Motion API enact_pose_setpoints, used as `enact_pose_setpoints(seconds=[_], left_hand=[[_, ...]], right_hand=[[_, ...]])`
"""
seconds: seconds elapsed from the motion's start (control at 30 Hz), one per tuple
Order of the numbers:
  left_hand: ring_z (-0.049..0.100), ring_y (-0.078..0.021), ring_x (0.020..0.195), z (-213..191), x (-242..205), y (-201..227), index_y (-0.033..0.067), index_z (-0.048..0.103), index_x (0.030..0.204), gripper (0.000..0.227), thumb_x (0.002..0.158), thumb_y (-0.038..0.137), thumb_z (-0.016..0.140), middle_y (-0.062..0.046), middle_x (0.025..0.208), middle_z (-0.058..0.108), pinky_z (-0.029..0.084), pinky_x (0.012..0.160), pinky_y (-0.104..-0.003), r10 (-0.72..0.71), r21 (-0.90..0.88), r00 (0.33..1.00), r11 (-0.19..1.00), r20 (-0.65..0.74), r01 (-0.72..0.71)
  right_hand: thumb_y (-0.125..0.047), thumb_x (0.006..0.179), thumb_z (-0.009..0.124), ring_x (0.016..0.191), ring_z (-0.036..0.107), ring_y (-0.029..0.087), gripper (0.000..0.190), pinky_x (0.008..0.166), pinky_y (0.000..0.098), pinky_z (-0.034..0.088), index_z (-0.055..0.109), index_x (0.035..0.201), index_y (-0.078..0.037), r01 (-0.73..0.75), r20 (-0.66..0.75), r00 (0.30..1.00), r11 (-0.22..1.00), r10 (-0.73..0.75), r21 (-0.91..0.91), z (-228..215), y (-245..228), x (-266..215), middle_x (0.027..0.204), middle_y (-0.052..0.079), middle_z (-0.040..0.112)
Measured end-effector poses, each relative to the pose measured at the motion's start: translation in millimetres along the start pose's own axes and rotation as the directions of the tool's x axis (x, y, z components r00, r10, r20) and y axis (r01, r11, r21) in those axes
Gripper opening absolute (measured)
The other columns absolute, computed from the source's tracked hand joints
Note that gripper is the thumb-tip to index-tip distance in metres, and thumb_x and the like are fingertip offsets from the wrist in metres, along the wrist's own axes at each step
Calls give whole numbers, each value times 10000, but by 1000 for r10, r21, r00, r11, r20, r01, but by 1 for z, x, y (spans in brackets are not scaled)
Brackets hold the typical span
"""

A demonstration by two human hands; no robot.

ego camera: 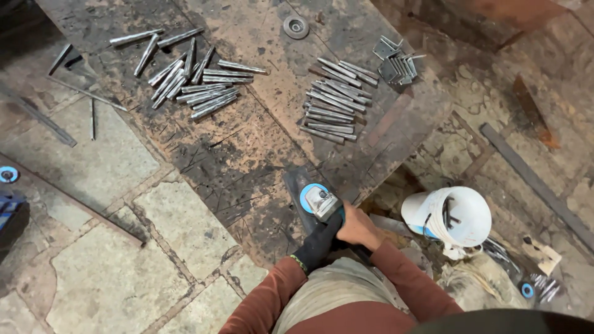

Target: Using an angle grinder to grind or finish metal pins/rods on a workbench.

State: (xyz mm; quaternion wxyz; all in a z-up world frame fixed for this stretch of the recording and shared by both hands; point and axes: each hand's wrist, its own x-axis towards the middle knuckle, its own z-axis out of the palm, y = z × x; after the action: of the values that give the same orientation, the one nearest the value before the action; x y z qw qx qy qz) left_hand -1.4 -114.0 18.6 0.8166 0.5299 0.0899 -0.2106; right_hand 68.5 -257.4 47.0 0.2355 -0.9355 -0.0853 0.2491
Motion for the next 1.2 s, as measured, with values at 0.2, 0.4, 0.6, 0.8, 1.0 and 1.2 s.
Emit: enact_pose_setpoints(seconds=[0.2,0.4,0.6,0.8,1.0,1.2], left_hand=[[634,-157,920,20,28,7,42,624,1388,486,1075,399,521,-81,1118,692,545,794,-314,-116,-87,988,990,-99,108],[590,-117,929,27,46,20,56,595,1296,346,1064,313,578,-44,1067,663,523,807,-335,309,297,948,914,-71,-276],[708,-126,842,2,64,-9,69,620,1264,361,1010,324,590,-57,943,725,580,769,-295,129,240,928,970,-349,-45],[723,-183,746,1,75,-3,48,639,1222,369,997,334,572,-78,938,705,626,656,-361,-161,-199,859,977,-486,70],[686,-182,695,17,72,31,66,639,1202,343,996,334,579,-78,910,677,604,619,-360,-161,-249,815,968,-556,21],[696,-163,891,-18,114,59,-8,698,1221,344,1042,253,561,-90,973,750,549,833,-302,526,567,642,806,-558,-168]], right_hand=[[-214,633,777,1037,668,466,849,850,503,549,453,1402,-58,170,4,985,976,-173,136,-30,25,33,1073,290,694],[-330,583,882,1072,659,445,875,876,522,527,528,1356,-124,90,2,996,995,-90,-41,-78,29,86,1135,225,709],[-372,573,879,1029,668,454,1046,868,517,538,437,1445,-1,302,17,953,951,-302,-71,-71,57,149,1098,290,685],[-369,585,847,1113,609,444,950,968,488,495,511,1381,27,539,-86,829,830,-553,-143,-32,85,181,1203,256,662],[-585,823,744,1239,501,484,931,1084,539,394,456,1395,91,693,-272,619,675,-737,-251,-72,54,155,1339,309,536],[-562,829,707,1320,433,513,900,1077,560,366,473,1462,33,576,-420,621,748,-662,-329,-84,44,141,1446,288,459]])
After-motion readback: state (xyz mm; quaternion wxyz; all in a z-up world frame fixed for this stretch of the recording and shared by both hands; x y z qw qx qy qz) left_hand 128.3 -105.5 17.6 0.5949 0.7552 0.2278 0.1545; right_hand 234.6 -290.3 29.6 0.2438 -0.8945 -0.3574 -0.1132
